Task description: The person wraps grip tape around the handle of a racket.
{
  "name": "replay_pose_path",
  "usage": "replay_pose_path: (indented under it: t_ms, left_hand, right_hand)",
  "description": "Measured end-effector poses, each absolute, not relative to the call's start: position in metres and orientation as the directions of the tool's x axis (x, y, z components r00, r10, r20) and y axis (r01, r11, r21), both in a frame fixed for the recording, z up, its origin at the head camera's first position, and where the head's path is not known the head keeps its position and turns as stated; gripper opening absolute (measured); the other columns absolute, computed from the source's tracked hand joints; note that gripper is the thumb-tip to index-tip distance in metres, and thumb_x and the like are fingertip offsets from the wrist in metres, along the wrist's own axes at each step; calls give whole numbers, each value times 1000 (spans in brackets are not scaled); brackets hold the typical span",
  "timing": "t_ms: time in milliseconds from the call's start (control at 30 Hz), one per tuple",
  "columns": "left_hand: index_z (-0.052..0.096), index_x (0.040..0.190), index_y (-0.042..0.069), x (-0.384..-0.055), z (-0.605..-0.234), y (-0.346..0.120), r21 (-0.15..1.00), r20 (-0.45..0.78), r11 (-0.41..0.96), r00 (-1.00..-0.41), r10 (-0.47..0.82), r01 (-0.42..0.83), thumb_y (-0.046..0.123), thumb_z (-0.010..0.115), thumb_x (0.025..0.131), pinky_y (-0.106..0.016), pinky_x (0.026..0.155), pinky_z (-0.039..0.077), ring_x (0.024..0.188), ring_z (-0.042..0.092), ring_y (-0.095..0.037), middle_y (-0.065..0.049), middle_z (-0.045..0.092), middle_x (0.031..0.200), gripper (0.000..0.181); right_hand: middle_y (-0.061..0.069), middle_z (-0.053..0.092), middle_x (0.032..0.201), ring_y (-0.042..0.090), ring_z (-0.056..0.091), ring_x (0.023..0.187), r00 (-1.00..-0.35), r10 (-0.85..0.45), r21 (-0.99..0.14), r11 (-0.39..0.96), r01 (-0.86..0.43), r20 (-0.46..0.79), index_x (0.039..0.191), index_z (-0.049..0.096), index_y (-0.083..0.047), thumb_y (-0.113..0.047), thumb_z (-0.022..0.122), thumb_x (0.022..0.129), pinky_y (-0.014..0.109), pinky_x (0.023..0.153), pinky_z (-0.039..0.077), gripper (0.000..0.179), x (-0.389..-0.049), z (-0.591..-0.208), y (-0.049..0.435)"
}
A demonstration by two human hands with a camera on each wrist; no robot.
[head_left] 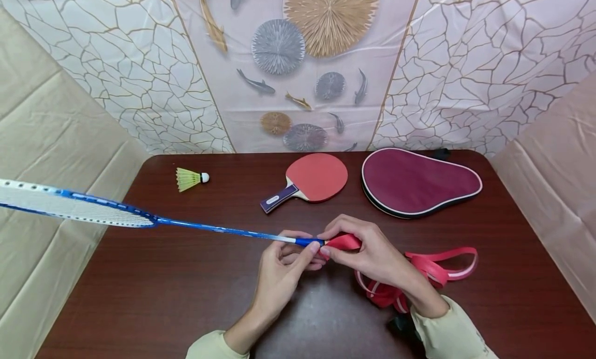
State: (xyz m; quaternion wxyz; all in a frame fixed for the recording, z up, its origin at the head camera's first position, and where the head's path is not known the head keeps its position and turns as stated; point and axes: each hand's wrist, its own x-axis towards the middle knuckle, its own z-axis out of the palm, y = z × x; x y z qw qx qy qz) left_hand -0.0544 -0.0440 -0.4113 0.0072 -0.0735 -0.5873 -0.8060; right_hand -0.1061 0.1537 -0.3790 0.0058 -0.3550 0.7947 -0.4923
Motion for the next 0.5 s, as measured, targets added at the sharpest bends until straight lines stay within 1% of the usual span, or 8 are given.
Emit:
replay_pose_path:
  t_ms: [67, 167, 267, 400, 500]
  left_hand:
    - [60, 111, -4, -55, -412, -44, 939, 132, -327, -989, 67, 104, 8, 68, 93, -46, 70, 58, 77, 70, -41, -21, 70, 96, 23]
    - [64, 109, -6, -55, -413, -44, 926, 124, -366, -991, 57, 95, 5, 68, 92, -49, 73, 56, 80, 70, -43, -23, 70, 97, 21]
    - [69, 106, -5, -56, -413, -44, 934, 96, -349, -995, 23, 81, 8, 72, 90, -50, 76, 56, 85, 70, -39, -20, 71, 97, 21]
    - [75, 103, 3, -55, -413, -45, 959, 72, -274, -997, -31, 77, 14, 78, 86, -41, 76, 57, 87, 71, -32, -14, 73, 94, 20]
    - [75, 102, 5, -56, -413, -44, 962, 72, -261, -997, -40, 80, 15, 79, 84, -36, 75, 58, 87, 71, -33, -13, 74, 92, 21]
  right_hand:
    - [-9, 65, 102, 13, 62, 96, -745, -571, -785, 261, -562, 345, 106, 70, -24, -22, 77, 87, 27, 78, 53, 21, -106, -379, 153]
    - [-8, 65, 102, 13, 62, 95, -734, -574, -771, 258, -583, 363, 106, 70, -23, -21, 79, 85, 27, 74, 54, 22, -105, -379, 153]
    - [-7, 64, 102, 13, 62, 94, -718, -577, -753, 250, -609, 390, 104, 70, -23, -18, 80, 84, 26, 72, 53, 23, -105, -379, 153]
    - [-9, 65, 101, 12, 62, 94, -707, -571, -731, 253, -634, 416, 103, 70, -24, -16, 82, 81, 24, 74, 52, 26, -105, -378, 152]
    - [-11, 65, 99, 10, 62, 91, -705, -560, -694, 290, -659, 436, 102, 69, -24, -18, 85, 78, 21, 75, 51, 29, -104, -375, 153]
